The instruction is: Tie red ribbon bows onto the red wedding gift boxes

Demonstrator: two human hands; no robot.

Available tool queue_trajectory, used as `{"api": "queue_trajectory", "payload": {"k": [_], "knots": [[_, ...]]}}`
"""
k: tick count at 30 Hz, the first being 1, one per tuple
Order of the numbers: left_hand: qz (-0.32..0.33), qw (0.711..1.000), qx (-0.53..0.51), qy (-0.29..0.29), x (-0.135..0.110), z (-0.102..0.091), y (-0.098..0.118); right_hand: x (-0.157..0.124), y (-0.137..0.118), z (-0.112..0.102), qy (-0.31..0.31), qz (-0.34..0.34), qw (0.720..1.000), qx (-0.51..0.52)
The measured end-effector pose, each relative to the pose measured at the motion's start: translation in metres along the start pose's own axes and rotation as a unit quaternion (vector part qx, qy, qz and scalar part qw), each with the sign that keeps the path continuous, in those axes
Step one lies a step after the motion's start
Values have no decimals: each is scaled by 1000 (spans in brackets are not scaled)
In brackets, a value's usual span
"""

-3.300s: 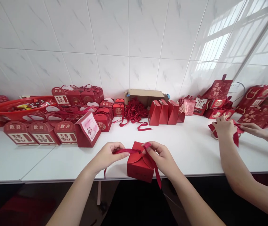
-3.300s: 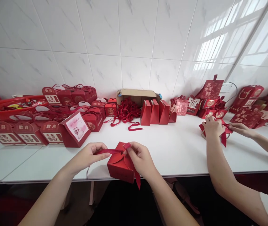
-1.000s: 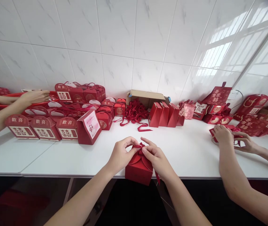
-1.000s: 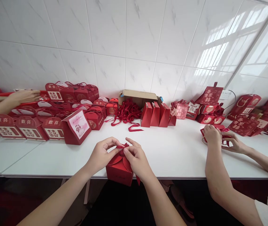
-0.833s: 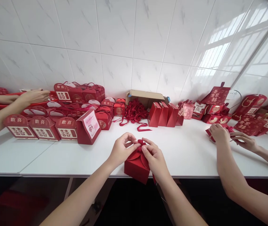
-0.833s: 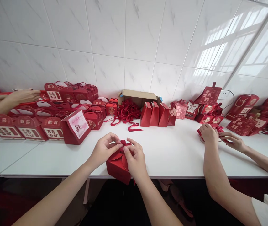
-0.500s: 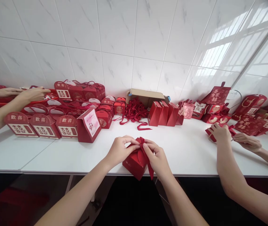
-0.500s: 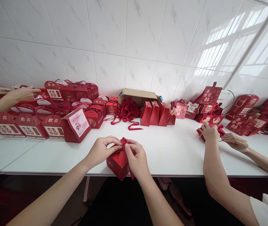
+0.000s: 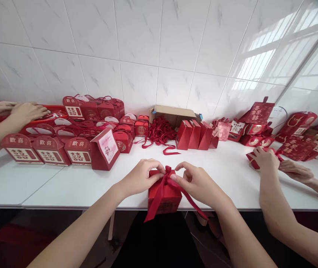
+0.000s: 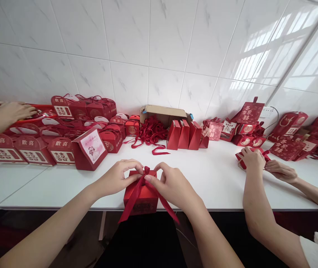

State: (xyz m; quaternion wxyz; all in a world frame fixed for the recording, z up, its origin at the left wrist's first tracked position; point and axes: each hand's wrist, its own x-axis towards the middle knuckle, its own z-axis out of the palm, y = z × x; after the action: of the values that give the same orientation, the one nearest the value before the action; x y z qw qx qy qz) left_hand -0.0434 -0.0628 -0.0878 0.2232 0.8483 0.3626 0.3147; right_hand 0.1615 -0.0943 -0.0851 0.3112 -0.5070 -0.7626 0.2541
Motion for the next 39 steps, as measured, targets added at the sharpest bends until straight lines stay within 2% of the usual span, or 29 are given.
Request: {"api": "queue_trajectory", "payload": {"k": [3, 7, 9, 14, 18, 22, 29, 35, 39], "knots": [[23, 999, 40, -24, 0, -4, 3, 18, 4, 0, 2, -19, 999, 31], [21, 996, 76, -46, 3, -10, 8, 33, 9, 3, -64, -88, 987, 119], [17, 994, 87, -61, 5, -14, 8, 32, 10, 1, -73, -115, 982, 128], [17, 991, 106, -85, 8, -21, 5, 17, 11, -1, -49, -209, 976, 34], [17, 990, 100, -99, 11, -22, 0, 8, 17, 9, -51, -274, 959, -57], [5, 988, 102, -116, 14, -23, -2, 6, 23, 19, -50, -283, 951, -112], [1, 984, 133, -121, 12, -28, 2, 4, 20, 20, -67, -261, 960, -74], [-4, 982, 116, -149, 14, -34, 6, 5, 19, 18, -109, -294, 931, -187], [19, 977, 132, -164, 16, -35, 6, 6, 19, 14, -130, -303, 929, -171]]}}
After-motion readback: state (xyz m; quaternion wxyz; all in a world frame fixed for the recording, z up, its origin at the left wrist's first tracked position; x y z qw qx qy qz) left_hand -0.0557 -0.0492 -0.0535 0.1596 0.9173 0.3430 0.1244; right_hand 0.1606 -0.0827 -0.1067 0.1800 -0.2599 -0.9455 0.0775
